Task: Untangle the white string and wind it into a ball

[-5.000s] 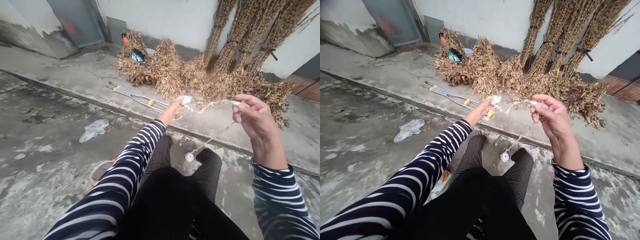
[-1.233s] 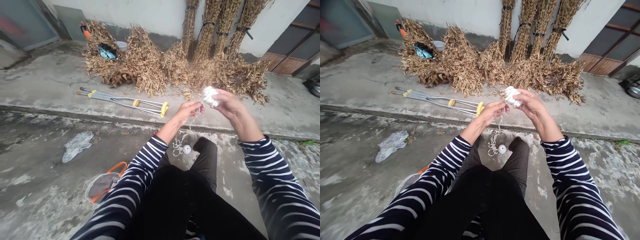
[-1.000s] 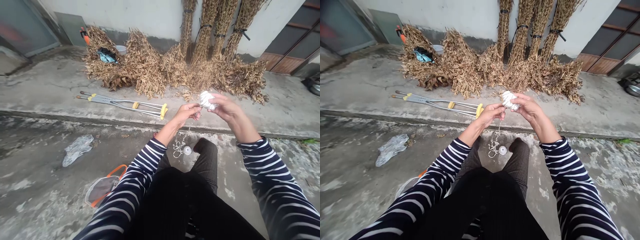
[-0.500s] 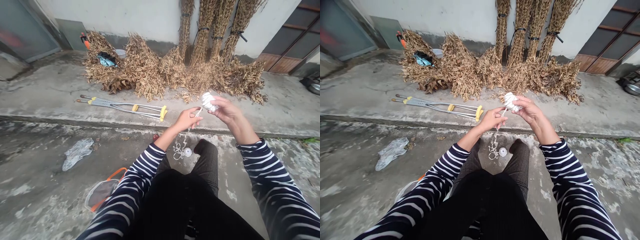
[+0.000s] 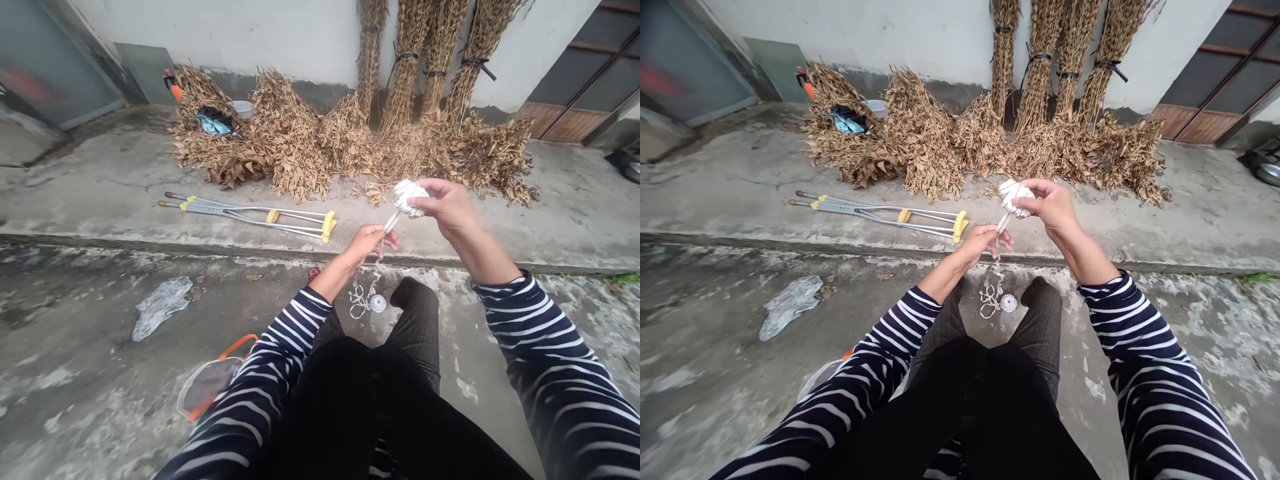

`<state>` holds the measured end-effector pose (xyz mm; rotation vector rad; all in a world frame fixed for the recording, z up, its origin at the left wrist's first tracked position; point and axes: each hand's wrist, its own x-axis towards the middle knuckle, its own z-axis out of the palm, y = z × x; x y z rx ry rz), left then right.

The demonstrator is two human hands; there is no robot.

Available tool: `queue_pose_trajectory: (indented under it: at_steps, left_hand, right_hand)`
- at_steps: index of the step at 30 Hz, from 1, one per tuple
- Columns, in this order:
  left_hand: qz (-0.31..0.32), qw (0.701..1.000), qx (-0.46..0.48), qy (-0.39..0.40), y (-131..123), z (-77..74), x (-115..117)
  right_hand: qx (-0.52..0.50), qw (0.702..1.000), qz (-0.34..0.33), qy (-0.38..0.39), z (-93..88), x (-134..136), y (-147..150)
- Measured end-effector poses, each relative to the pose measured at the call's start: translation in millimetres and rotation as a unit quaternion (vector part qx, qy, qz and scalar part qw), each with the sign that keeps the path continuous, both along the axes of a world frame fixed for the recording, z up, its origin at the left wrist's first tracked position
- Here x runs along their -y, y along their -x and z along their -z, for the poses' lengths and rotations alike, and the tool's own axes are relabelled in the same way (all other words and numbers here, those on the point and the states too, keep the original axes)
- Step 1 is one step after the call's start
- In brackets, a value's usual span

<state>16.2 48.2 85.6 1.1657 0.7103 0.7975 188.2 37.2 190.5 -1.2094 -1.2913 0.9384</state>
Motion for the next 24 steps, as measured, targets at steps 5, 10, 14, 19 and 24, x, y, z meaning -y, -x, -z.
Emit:
queue_pose_trajectory:
  at_steps: [5,10,14,19,24]
  left_hand:
    - [-0.014,0.998,-0.038,0.058,1.0,6.4,1.8]
    - [0.018,0.997,-0.062,0.052,15.0,-0.7,1.9]
    - [0.077,0.995,-0.057,0.038,33.6,-11.9,-1.3]
    - [0.122,0.991,0.015,0.061,46.7,-15.7,-13.4]
    - [0.076,0.990,0.059,0.106,42.5,-14.8,-21.2]
  right_hand:
    - [0.158,0.978,0.037,-0.134,19.2,-11.7,2.0]
    - [0.377,0.890,0.024,-0.254,55.0,-30.5,-12.1]
    - [0.454,0.852,-0.030,-0.259,85.7,-35.7,-22.5]
    - [0.476,0.837,-0.105,-0.248,107.3,-22.1,-14.3]
    - [0.432,0.858,-0.156,-0.230,117.1,-4.4,-0.8]
